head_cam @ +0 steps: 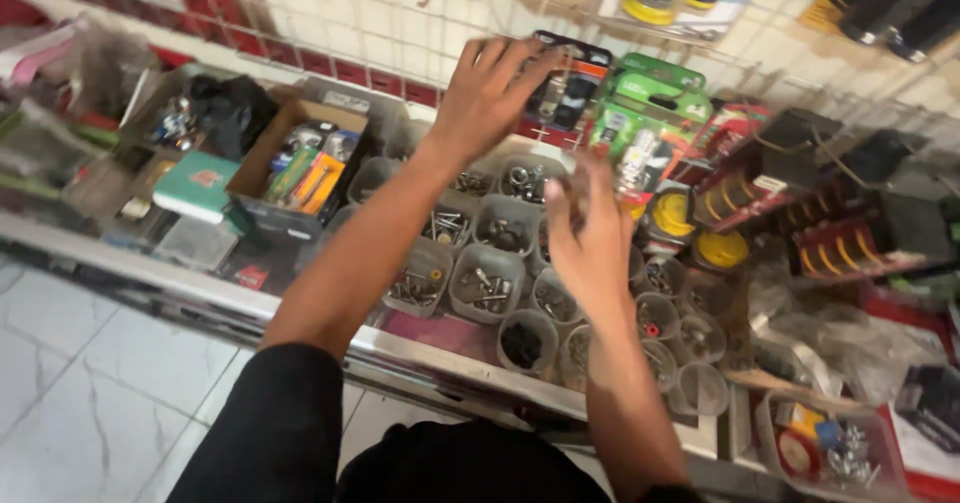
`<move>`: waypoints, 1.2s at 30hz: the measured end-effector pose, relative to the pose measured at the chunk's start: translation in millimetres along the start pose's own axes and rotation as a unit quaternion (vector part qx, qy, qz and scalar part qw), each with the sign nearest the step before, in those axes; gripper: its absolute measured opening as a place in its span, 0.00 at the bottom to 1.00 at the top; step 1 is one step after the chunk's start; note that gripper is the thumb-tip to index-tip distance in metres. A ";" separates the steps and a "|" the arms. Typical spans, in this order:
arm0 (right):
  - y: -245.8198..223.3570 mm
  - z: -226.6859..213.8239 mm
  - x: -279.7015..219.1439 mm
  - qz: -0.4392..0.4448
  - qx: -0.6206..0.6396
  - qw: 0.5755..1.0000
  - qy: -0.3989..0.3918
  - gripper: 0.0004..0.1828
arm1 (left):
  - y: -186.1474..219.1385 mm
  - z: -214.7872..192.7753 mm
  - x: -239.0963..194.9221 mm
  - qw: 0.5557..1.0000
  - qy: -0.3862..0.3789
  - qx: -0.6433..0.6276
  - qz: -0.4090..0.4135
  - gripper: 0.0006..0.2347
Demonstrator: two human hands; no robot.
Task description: The person repeatedly picks up packaged automotive parts, such as LED bulbs and fidget spinners, from a glass display counter. They move to a wall-mounted wire rack, hang the items on hooks, and then return to the counter to repeat the process with different packages.
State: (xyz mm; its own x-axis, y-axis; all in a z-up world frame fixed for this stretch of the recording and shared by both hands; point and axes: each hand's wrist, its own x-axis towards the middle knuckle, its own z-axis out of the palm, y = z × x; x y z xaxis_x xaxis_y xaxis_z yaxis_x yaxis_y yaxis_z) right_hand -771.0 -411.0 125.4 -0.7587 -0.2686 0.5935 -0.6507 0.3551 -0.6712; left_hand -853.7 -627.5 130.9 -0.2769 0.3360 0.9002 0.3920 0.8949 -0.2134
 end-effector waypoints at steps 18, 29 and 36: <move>6.9 43.4 -191.4 -0.119 0.151 0.759 -0.622 0.14 | 322.4 -219.9 -249.6 0.744 0.015 0.160 -0.648 0.05; -39.4 65.2 -296.0 -0.290 0.127 0.530 -0.787 0.20 | 514.0 -277.3 -317.0 0.516 -0.082 0.214 -0.825 0.11; -81.4 56.6 -372.8 -0.366 0.158 0.399 -0.826 0.19 | 601.1 -292.7 -309.5 0.445 0.011 0.250 -0.860 0.13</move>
State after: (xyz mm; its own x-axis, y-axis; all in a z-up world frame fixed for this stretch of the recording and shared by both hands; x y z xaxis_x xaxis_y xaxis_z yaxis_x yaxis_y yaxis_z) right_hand -436.9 -390.4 -66.4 0.8229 -0.5125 -0.2453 -0.4896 -0.4206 -0.7638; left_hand -275.6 -279.6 -164.9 0.2202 -0.9701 -0.1021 -0.6286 -0.2212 0.7456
